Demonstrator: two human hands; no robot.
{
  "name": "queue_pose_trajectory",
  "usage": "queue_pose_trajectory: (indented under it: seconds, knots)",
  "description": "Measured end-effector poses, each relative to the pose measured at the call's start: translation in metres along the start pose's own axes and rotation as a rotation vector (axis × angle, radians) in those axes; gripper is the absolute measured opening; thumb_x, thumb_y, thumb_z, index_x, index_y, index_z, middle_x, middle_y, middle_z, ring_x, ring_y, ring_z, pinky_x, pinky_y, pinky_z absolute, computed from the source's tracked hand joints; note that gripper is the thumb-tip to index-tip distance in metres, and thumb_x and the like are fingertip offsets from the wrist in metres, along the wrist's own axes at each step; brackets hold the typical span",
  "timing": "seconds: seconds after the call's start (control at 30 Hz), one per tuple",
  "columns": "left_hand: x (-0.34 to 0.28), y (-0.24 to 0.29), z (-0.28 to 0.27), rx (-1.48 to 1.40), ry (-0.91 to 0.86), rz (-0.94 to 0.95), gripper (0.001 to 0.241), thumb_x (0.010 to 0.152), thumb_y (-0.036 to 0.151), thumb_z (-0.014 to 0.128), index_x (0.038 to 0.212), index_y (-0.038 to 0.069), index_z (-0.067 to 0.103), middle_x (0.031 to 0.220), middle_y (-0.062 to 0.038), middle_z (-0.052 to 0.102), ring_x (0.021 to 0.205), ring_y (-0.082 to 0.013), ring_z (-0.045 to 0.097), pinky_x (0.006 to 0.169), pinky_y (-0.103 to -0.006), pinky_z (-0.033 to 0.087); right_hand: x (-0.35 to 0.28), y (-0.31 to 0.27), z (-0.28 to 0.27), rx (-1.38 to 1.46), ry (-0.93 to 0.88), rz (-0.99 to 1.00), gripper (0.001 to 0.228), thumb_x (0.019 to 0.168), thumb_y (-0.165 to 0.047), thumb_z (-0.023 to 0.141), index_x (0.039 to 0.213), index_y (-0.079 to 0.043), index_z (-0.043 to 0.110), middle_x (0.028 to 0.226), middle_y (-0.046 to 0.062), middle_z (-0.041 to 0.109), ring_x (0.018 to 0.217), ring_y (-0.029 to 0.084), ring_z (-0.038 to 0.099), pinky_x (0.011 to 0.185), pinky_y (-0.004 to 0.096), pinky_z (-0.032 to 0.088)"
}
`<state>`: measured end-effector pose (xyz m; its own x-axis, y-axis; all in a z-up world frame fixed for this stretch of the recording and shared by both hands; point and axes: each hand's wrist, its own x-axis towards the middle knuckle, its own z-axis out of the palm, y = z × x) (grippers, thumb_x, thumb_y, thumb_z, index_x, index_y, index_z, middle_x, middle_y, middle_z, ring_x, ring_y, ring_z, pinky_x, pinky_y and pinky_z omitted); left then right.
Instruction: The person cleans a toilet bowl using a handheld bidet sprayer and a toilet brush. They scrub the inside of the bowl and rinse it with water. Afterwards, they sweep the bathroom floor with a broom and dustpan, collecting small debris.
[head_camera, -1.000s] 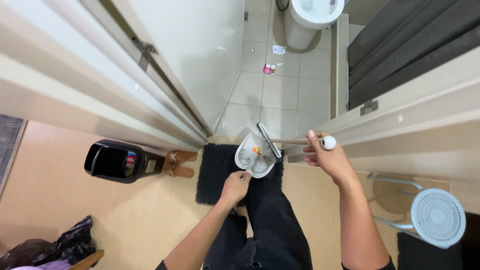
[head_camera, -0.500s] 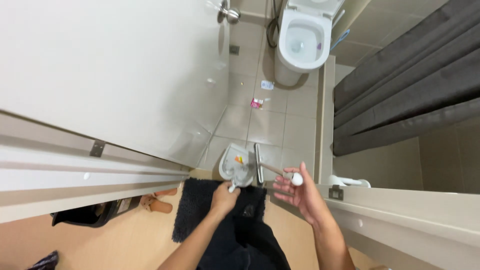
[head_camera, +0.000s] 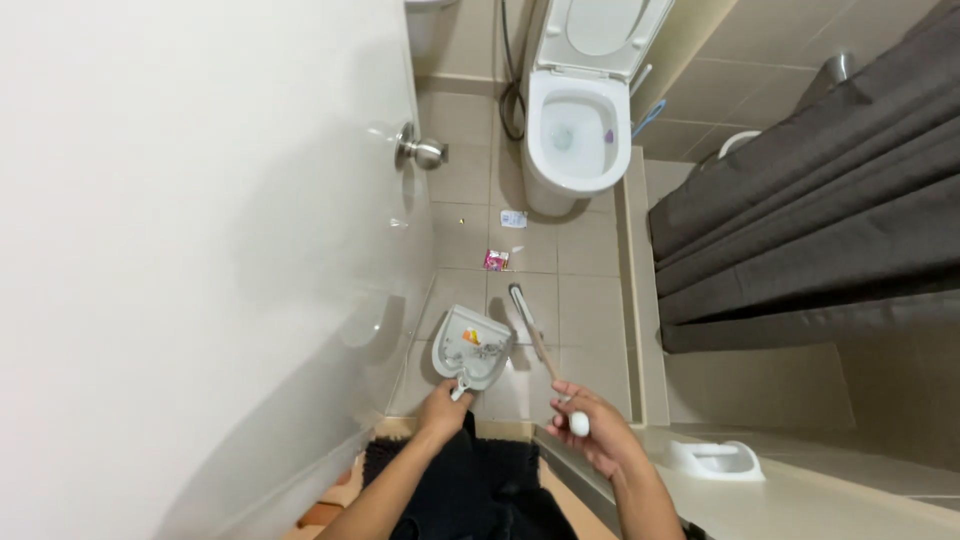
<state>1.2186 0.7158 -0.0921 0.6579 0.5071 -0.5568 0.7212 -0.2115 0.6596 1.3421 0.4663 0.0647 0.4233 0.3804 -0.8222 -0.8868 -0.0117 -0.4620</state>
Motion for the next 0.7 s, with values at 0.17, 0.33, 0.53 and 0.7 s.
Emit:
queue_pose_trajectory:
  seconds: [0.17, 0.33, 0.53, 0.7]
  knots:
    - [0.033, 0.064, -0.04, -0.061, -0.121, -0.085, 0.049, 0.084, 0.032, 0.068, 0.127, 0.009, 0.067, 0.105, -0.019, 0.078, 0.096, -0.0354, 0.076, 0.087, -0.0434, 0.057, 0.022, -0.067, 0.037, 0.011, -0.004, -0.073, 0.044, 0.089, -0.003, 0.059, 0.133, -0.004, 0.057, 0.1, 0.008, 0.062, 0.073, 0.017, 0.062, 0.076, 0.04, 0.061]
    - [0.073, 0.065, -0.037, -0.062, -0.085, -0.087, 0.051, 0.084, 0.031, 0.069, 0.129, 0.007, 0.066, 0.106, -0.02, 0.077, 0.098, -0.0327, 0.075, 0.089, -0.0418, 0.056, 0.043, -0.113, 0.058, -0.02, 0.031, -0.09, 0.042, 0.09, -0.006, 0.061, 0.132, -0.004, 0.062, 0.102, 0.007, 0.064, 0.075, 0.016, 0.062, 0.078, 0.04, 0.062]
    - [0.104, 0.083, -0.035, -0.078, -0.081, -0.072, 0.057, 0.084, 0.031, 0.069, 0.135, 0.005, 0.06, 0.112, -0.02, 0.075, 0.106, -0.0334, 0.072, 0.094, -0.0418, 0.054, 0.09, -0.163, 0.048, -0.191, 0.07, -0.055, 0.04, 0.09, -0.008, 0.062, 0.13, -0.004, 0.065, 0.106, 0.011, 0.067, 0.084, 0.02, 0.065, 0.077, 0.04, 0.061]
    - [0.145, 0.088, -0.01, -0.053, -0.063, -0.163, 0.054, 0.083, 0.034, 0.071, 0.132, 0.012, 0.064, 0.115, -0.017, 0.075, 0.11, -0.0332, 0.071, 0.097, -0.042, 0.053, 0.148, -0.225, 0.001, -0.259, 0.02, -0.035, 0.043, 0.09, -0.006, 0.062, 0.132, 0.001, 0.065, 0.111, 0.017, 0.066, 0.107, 0.022, 0.067, 0.08, 0.039, 0.062]
